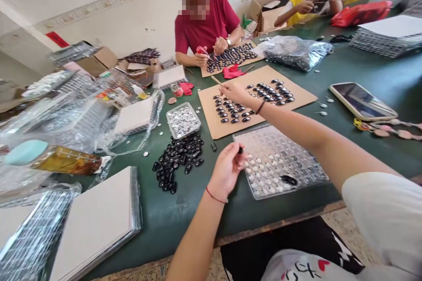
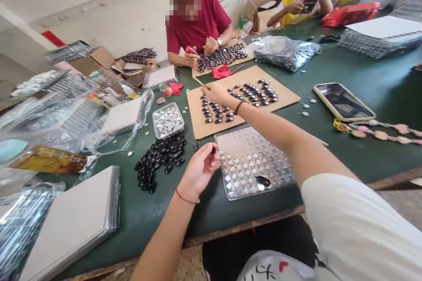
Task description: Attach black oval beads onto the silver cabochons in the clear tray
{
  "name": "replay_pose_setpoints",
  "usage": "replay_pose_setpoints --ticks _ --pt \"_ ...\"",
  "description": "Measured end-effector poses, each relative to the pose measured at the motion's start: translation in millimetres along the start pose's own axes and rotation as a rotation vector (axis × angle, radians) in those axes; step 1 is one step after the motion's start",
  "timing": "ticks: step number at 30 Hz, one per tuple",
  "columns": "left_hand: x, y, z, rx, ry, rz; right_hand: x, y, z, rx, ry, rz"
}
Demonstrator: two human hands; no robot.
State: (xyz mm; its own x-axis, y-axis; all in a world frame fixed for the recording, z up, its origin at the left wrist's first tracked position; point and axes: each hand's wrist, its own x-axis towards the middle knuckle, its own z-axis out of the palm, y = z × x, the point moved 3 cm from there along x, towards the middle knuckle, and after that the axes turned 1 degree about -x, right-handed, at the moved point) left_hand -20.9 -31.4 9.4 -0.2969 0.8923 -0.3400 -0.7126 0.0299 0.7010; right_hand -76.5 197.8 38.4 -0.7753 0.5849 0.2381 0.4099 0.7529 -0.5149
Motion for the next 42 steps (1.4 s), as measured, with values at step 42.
replay_pose_setpoints --ticks 42 --pt "20 9 -4.3 1.777 0.335 0.414 -206 -15 -33 -0.058 -0.014 -0.548"
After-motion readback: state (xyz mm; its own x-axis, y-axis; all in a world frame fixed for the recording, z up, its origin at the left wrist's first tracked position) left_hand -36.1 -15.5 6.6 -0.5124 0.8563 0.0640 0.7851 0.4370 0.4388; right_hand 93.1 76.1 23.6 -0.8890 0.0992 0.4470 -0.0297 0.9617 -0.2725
